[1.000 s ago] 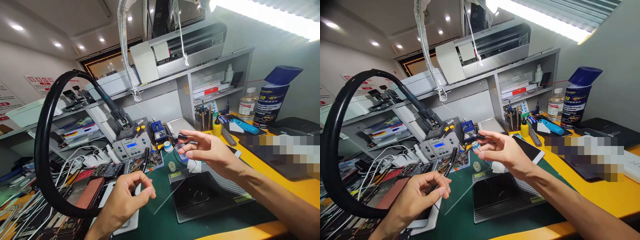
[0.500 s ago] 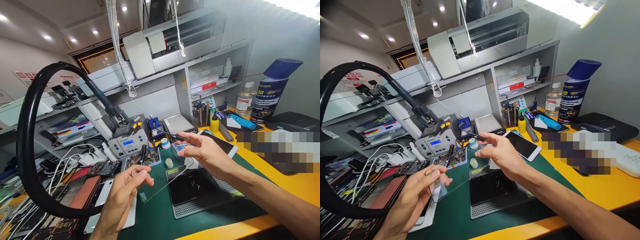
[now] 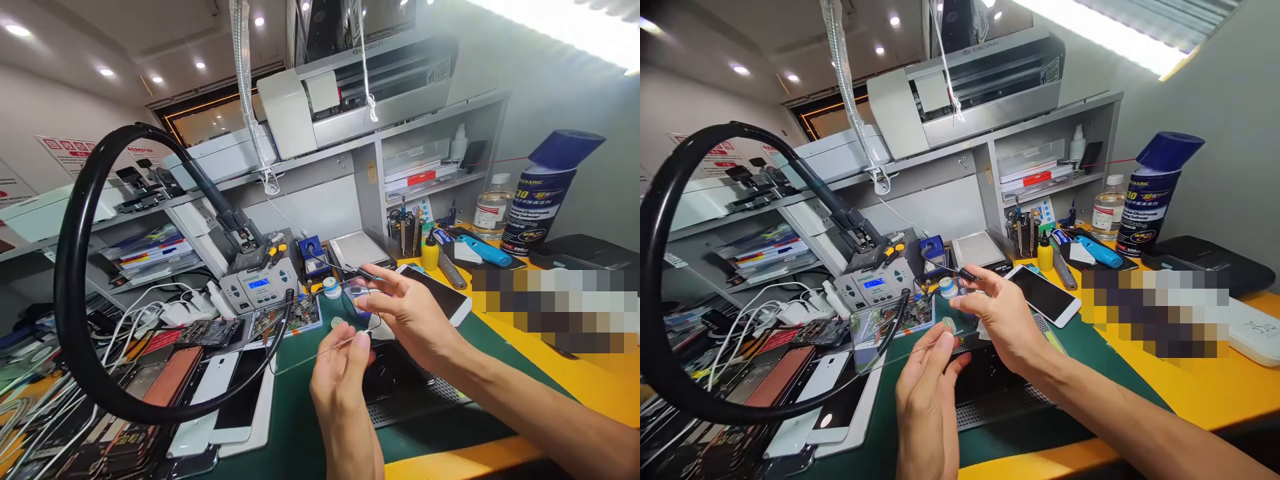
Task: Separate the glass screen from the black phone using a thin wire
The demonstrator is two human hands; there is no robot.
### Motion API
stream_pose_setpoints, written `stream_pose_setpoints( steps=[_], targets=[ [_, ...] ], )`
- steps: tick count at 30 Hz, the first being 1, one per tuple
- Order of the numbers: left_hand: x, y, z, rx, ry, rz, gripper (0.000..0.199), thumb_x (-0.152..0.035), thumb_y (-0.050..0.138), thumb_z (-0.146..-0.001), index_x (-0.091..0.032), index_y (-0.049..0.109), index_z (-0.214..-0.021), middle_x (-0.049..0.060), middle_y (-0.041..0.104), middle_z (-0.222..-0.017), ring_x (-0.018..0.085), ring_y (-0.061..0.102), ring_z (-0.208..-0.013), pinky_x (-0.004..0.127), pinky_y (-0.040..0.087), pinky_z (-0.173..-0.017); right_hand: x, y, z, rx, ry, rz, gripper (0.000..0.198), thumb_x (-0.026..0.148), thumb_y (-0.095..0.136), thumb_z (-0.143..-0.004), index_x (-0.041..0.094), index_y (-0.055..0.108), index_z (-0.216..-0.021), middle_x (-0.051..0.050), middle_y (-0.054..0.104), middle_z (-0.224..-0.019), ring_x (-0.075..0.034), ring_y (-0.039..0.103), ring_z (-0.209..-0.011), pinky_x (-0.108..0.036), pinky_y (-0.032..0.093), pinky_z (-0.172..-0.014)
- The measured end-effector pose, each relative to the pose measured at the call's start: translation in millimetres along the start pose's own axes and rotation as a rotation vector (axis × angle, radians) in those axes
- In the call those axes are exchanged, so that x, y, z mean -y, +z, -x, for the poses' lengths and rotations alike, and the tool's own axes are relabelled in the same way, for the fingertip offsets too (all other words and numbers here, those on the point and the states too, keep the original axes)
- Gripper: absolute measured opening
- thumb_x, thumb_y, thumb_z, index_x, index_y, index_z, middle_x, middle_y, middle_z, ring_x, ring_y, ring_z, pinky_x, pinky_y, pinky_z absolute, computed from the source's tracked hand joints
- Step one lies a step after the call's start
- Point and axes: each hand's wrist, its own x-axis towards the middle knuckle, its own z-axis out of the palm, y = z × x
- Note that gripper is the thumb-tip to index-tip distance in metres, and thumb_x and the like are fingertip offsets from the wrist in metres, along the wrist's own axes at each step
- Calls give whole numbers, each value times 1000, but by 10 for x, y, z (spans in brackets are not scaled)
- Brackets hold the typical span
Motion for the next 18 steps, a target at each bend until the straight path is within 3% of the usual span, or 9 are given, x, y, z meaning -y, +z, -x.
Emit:
stream_pose_setpoints(
  steps=[6,10,15,18],
  targets=[
    [88,195,26,-48,-49,51,31,-37,77,-82,-18,70,-105,6,69,-105,14,61,-90,26,49,-73,-55,45,95,16,-34,5,74,19,88,-66,18,60,-135,-3,75,-85,-26,63,-116,-37,47,-93],
    [125,209,13,-18,-9,41,26,-36,76,-82,-17,72,-99,6,70,-100,13,60,-85,26,48,-73,-71,66,143,2,-29,-30,75,19,89,-65,17,60,-135,-3,75,-93,-21,64,-108,-31,47,-85],
    [128,160,-50,-9,73,-5,22,-36,76,-82,-16,73,-91,4,71,-89,12,59,-79,26,47,-74,-91,81,174,27,-7,-84,75,18,89,-66,19,59,-135,0,73,-91,-12,62,-78,-26,47,-73],
    [92,89,-86,-1,132,-37,20,-33,78,-80,-16,73,-88,3,72,-88,14,62,-82,27,48,-78,-108,84,181,44,2,-98,73,16,88,-66,17,60,-134,0,74,-89,-12,64,-80,-27,48,-75]
  ],
)
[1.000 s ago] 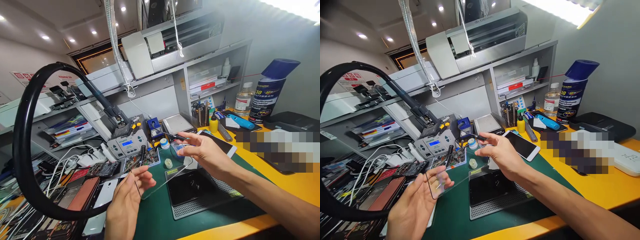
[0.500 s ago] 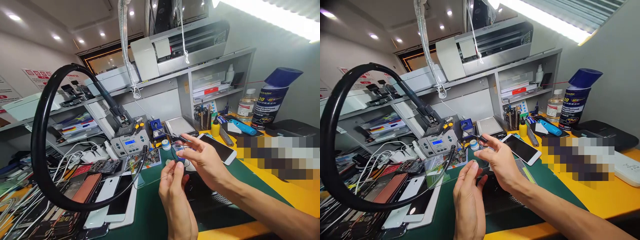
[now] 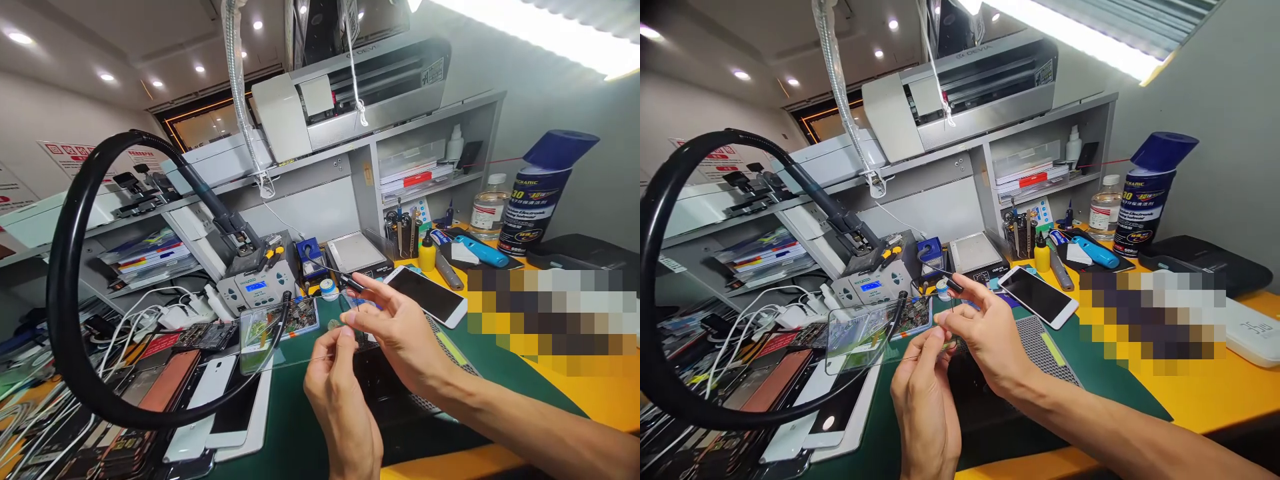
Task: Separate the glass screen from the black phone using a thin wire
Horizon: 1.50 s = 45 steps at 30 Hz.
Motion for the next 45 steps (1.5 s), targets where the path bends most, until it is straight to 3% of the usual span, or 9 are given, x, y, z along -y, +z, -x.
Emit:
stream_pose_setpoints(
  steps=[7,13,17,19,23,29,32,35,45],
  targets=[
    [-121,-129,-102,29,106,-85,18,-33,78,-82,-17,71,-85,1,73,-82,14,67,-79,26,50,-78,-12,15,5,44,11,9,78,14,87,-66,13,55,-137,-5,76,-88,-20,68,-103,-30,50,-83],
    [-168,-181,-164,89,96,-168,23,-34,81,-78,-16,71,-88,4,76,-85,17,71,-81,28,53,-79,-42,27,20,44,4,35,74,16,86,-68,16,56,-136,-4,76,-87,-23,67,-111,-34,51,-87],
    [-367,-326,-282,78,146,-238,22,-34,80,-79,-15,70,-85,4,77,-83,18,73,-77,28,53,-77,4,-21,-33,11,-59,68,69,20,89,-68,19,62,-131,-6,77,-98,-25,63,-120,-35,49,-95],
    [-531,-418,-372,58,186,-292,22,-33,81,-79,-15,69,-83,5,78,-84,17,72,-68,29,53,-74,78,-79,-90,-38,-140,108,61,25,90,-69,19,66,-125,-6,77,-98,-25,66,-115,-36,50,-96],
    [-791,-548,-533,80,339,-534,19,-34,74,-84,-16,67,-85,4,77,-80,15,69,-60,28,51,-68,254,-193,-183,-108,-266,285,47,36,86,-75,22,71,-117,0,74,-83,-18,72,-79,-33,55,-81],
    [-722,-601,-625,75,338,-646,15,-32,70,-85,-17,66,-83,3,75,-74,17,72,-61,27,53,-62,285,-154,-36,51,-340,717,25,40,76,-85,22,74,-104,0,70,-61,-17,67,-55,-28,53,-54],
    [-667,-635,-618,51,343,-660,13,-31,69,-85,-18,66,-82,2,75,-74,16,72,-61,25,55,-61,168,-137,66,154,-532,925,20,28,75,-85,25,74,-105,-1,74,-73,-16,68,-58,-28,54,-54],
    [-672,-672,-601,38,364,-699,13,-31,70,-85,-19,66,-81,2,75,-74,15,72,-60,24,56,-60,50,-164,113,247,-675,1057,31,17,73,-85,28,69,-113,-2,77,-93,-17,72,-71,-28,57,-64],
    [-653,-701,-537,13,377,-769,12,-30,73,-78,-21,68,-76,3,75,-69,18,73,-58,25,56,-54,-112,-145,137,315,-739,1120,42,11,72,-85,31,62,-120,-3,78,-99,-20,75,-81,-30,59,-68]
  ],
)
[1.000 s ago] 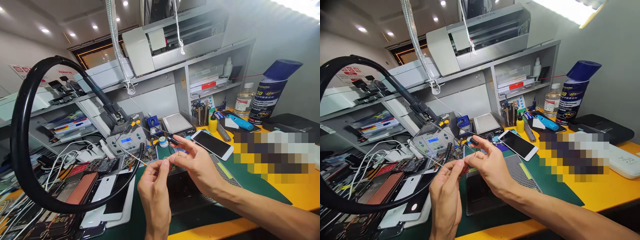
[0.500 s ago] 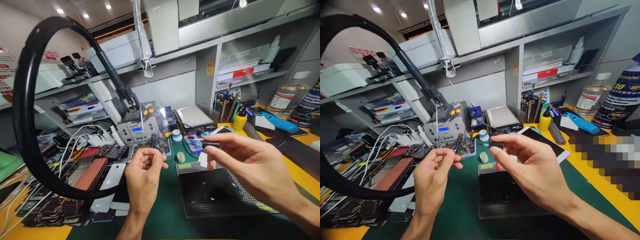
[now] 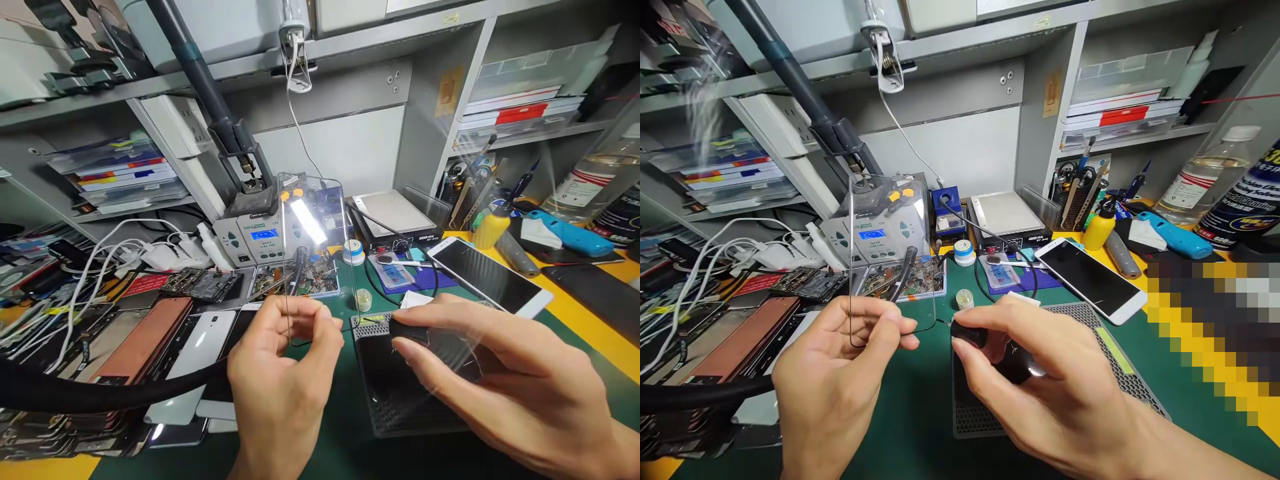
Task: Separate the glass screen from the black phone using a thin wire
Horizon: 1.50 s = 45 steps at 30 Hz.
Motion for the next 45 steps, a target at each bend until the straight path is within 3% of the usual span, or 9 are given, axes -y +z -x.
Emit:
stream_pose_setpoints(
  steps=[30,35,38,41,45],
  targets=[
    [9,25,49,-21,23,-29,9,-28,73,-76,-22,66,-74,0,73,-68,18,71,-57,28,55,-60,32,17,-35,51,-51,84,29,12,71,-84,25,65,-109,-4,79,-92,-18,75,-77,-26,58,-65],
    [5,31,46,-25,21,-5,10,-29,73,-77,-22,67,-74,0,74,-69,18,72,-59,28,57,-60,23,-192,-174,20,193,-15,13,23,71,-85,25,74,-98,-2,77,-81,-17,70,-65,-26,54,-57],
    [14,31,53,-14,13,25,11,-31,74,-77,-22,67,-77,0,75,-72,18,72,-62,28,58,-62,-44,-376,-284,186,416,-42,16,37,71,-86,24,77,-92,0,72,-67,-16,63,-52,-24,45,-43],
    [30,29,68,3,12,30,13,-33,74,-79,-23,68,-79,0,75,-74,17,73,-63,25,58,-61,-132,-474,-337,321,498,-54,23,43,71,-86,22,77,-93,1,66,-57,-15,59,-49,-24,41,-42],
    [23,33,82,3,12,34,14,-35,75,-80,-23,68,-81,-1,75,-74,14,72,-62,20,58,-61,-237,-442,-329,279,531,-52,25,43,71,-88,20,74,-97,-2,71,-73,-16,63,-63,-26,48,-54]
  ],
)
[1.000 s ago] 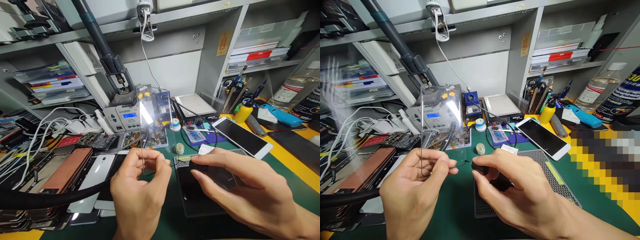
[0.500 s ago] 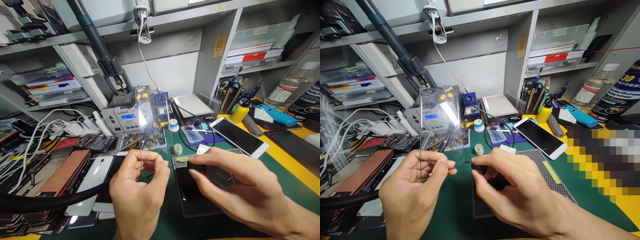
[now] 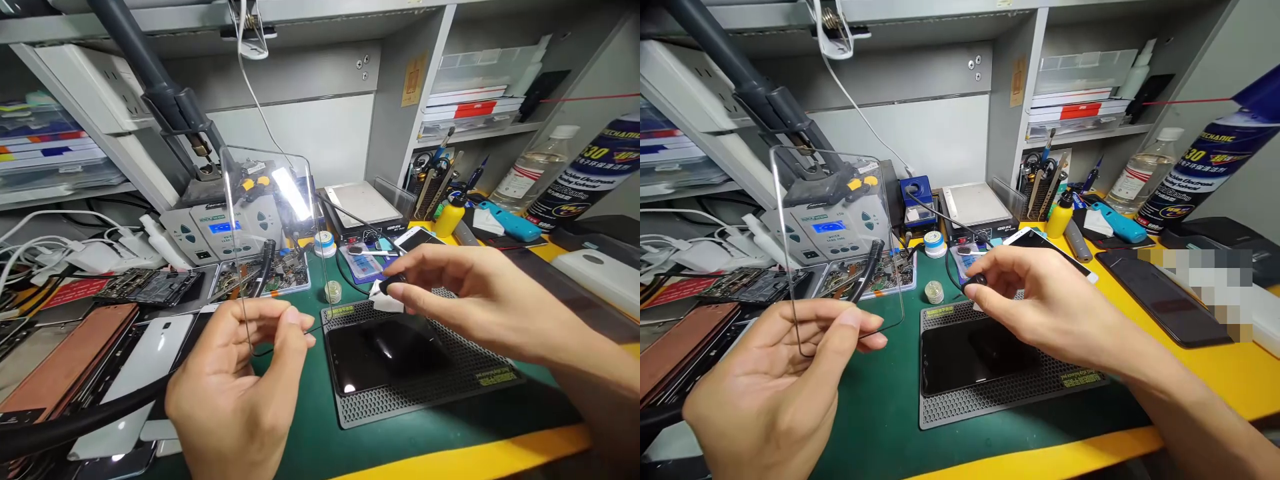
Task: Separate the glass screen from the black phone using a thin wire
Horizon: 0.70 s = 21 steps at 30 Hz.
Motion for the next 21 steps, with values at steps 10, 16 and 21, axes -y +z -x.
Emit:
stream_pose_setpoints(
  steps=[10,16,21],
  targets=[
    [30,58,-48,-30,25,39,15,-34,74,-83,-20,67,-83,0,75,-76,14,71,-62,23,58,-60,-195,327,-246,-103,-203,81,28,34,65,-93,21,72,-117,-4,70,-92,-18,63,-79,-31,48,-67],
    [111,34,-79,-28,35,67,14,-34,71,-86,-21,66,-86,0,75,-78,16,72,-64,29,60,-63,-30,434,-392,-104,-199,158,21,25,68,-87,15,76,-104,-4,73,-83,-16,62,-67,-29,47,-62],
    [104,21,-83,-36,49,70,11,-32,70,-87,-22,66,-84,-1,75,-78,16,72,-64,29,60,-61,-1,460,-462,-86,-214,220,23,23,66,-87,15,77,-106,-5,73,-86,-16,62,-69,-28,47,-64]
  ],
)
